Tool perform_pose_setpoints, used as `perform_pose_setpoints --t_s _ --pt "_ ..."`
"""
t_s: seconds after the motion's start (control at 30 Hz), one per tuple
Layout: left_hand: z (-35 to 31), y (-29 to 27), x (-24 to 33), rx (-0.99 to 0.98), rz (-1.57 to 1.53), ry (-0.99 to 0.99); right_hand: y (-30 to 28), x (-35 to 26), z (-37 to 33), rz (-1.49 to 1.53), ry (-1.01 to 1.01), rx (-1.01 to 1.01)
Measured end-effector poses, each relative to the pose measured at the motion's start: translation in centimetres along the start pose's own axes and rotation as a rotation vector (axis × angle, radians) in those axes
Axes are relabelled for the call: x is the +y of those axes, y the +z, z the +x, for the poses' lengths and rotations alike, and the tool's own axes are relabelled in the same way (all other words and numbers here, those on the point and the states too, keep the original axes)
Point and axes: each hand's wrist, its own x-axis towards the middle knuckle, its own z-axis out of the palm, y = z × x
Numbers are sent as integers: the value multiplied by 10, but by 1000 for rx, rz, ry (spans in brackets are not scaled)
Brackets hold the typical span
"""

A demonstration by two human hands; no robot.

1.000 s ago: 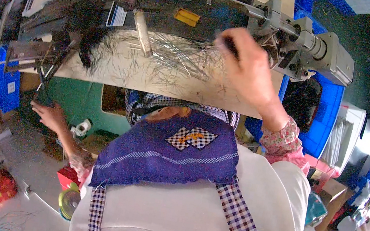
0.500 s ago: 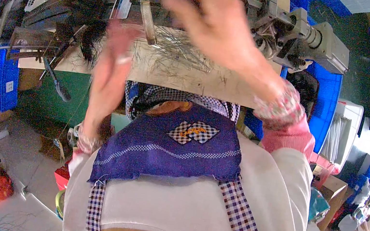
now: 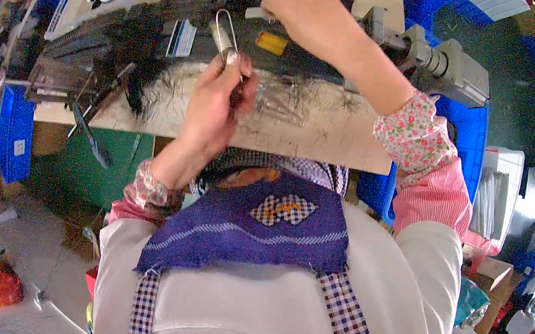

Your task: Assembling black hair fibers or lashes into clips using a manual jig and alignment tools.

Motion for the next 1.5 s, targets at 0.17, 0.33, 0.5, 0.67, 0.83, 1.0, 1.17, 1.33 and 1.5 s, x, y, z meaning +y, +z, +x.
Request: perform_pose_setpoints --t_s 0.17,0.33,0.5,0.67,0.83,1.0,1.17,1.33,1.5 --pt "-9 -14 75 -206 -595 -5 -4 0 -2 -90 21 -39" --pt "-33 -92 52 -91 -449 269 -12 -15 -6 7 45 -22" --pt "0 -9 31 -221 946 251 -1 47 48 -155 282 -183" --pt "101 3 3 -299 1012 255 -26 58 37 106 220 -242" --pt "103 -7 23 -233 1309 475 -36 21 -1 243 86 -169" --pt "82 -19 66 -54 1933 1117 0 9 22 320 -42 5" --pt "64 -40 58 255 1452 1491 14 8 31 448 -1 216" --pt "17 -56 -21 121 2 72 24 3 44 488 80 46" --pt "30 -66 62 -389 -1052 -202 29 2 42 416 67 97"
